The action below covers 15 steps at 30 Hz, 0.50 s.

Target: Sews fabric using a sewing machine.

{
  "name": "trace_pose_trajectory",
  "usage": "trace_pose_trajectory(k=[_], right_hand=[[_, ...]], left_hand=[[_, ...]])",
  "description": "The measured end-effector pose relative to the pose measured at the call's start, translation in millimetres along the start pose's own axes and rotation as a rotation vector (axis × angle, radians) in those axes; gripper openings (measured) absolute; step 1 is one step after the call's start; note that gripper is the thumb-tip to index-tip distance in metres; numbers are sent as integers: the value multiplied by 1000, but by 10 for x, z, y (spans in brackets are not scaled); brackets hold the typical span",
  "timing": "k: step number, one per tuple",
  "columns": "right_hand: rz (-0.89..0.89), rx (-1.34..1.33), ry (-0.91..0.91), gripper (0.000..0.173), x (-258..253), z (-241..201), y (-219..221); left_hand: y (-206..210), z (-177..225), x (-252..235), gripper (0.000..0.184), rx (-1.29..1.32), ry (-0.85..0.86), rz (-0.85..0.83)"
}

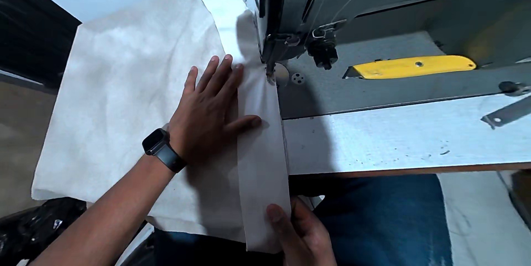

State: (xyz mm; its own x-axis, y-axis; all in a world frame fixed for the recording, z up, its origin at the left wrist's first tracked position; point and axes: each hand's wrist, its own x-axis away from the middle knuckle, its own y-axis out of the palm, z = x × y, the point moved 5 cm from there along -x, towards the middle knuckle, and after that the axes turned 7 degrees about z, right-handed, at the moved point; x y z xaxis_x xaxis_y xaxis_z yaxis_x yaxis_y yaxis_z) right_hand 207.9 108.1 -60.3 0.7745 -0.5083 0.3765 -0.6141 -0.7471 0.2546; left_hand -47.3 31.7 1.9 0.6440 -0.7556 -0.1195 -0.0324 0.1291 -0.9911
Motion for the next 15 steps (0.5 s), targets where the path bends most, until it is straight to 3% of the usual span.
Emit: trace_pose_trajectory(k=[15], right_hand=[[12, -61, -23, 12, -155, -41, 26]], left_hand=[[59, -314, -441, 105, -36, -54, 25]])
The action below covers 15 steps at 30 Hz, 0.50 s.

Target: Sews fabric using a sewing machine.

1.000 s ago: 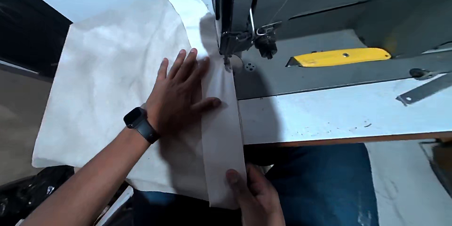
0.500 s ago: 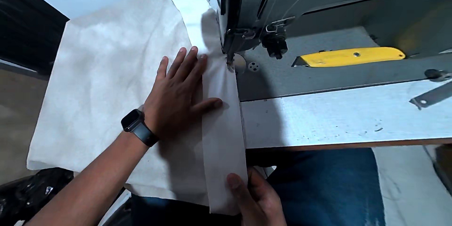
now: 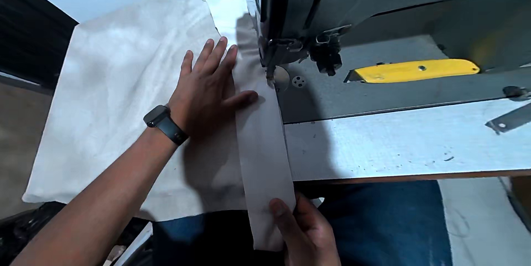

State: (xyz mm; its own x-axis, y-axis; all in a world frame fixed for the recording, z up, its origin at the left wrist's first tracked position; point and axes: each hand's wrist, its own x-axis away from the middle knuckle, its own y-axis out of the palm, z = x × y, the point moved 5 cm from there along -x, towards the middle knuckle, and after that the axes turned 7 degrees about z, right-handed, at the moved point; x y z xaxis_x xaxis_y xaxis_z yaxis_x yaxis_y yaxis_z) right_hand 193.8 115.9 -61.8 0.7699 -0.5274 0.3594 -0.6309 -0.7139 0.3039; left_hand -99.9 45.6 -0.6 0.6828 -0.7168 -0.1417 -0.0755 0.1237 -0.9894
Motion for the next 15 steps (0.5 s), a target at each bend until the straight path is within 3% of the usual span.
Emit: trace_pose_trajectory(k=[8, 11, 13, 15], right_hand=[[19, 42, -39, 14, 53, -75, 43], [-14, 138, -88, 19, 149, -155, 101], [-48, 167, -117, 20, 209, -180, 144], [-77, 131, -145, 19, 240, -142, 171]], left_hand=[[12, -116, -134, 103, 30, -11, 23], [-72, -160, -254, 77, 178, 55, 126], [-218, -93, -425, 53, 281, 208, 190], [-351, 50, -603, 43, 322, 382, 111]])
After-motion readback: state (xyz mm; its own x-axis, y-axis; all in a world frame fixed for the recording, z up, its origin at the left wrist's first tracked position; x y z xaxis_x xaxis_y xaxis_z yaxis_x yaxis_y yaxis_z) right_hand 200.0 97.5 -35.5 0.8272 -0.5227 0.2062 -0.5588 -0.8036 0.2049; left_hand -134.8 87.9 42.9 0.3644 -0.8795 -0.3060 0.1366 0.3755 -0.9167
